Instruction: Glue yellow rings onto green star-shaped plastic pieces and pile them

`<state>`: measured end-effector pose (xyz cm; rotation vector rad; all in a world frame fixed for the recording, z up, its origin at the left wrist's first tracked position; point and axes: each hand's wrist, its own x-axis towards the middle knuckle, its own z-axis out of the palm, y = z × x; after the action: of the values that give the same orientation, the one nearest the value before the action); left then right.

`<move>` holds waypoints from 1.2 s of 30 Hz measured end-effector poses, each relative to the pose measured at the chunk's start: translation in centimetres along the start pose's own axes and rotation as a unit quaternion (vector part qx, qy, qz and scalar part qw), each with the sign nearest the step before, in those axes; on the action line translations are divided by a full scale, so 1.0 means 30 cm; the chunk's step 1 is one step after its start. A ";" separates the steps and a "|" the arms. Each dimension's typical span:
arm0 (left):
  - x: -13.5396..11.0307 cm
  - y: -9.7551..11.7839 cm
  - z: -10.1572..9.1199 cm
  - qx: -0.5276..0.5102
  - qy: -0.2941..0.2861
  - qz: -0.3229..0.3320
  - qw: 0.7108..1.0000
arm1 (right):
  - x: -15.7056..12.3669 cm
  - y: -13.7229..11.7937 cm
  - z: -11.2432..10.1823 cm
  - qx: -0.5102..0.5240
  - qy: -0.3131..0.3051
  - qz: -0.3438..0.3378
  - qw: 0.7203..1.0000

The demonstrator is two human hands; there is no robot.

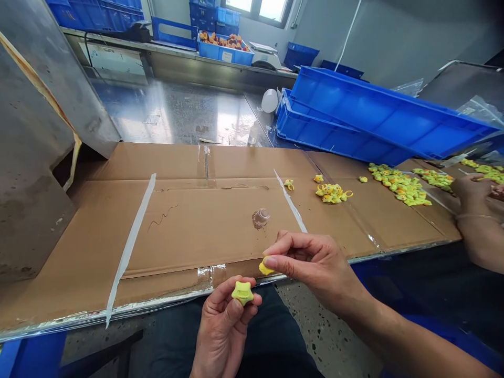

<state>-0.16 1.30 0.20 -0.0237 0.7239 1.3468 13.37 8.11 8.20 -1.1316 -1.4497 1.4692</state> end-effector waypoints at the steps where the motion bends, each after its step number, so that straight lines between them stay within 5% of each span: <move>1: 0.001 0.000 0.000 0.000 0.000 0.001 1.000 | 0.000 0.000 0.000 -0.001 0.000 0.001 1.000; 25: 0.012 -0.012 -0.010 0.025 -0.024 0.037 0.999 | 0.007 0.011 0.002 -0.006 -0.002 0.021 1.000; 36: -0.001 -0.001 0.002 0.053 0.015 0.060 0.997 | 0.018 0.032 -0.007 -0.011 0.001 0.015 1.000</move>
<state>-0.11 1.30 0.26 0.0855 0.8322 1.4240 13.47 8.62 7.22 -1.1739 -1.4566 1.4745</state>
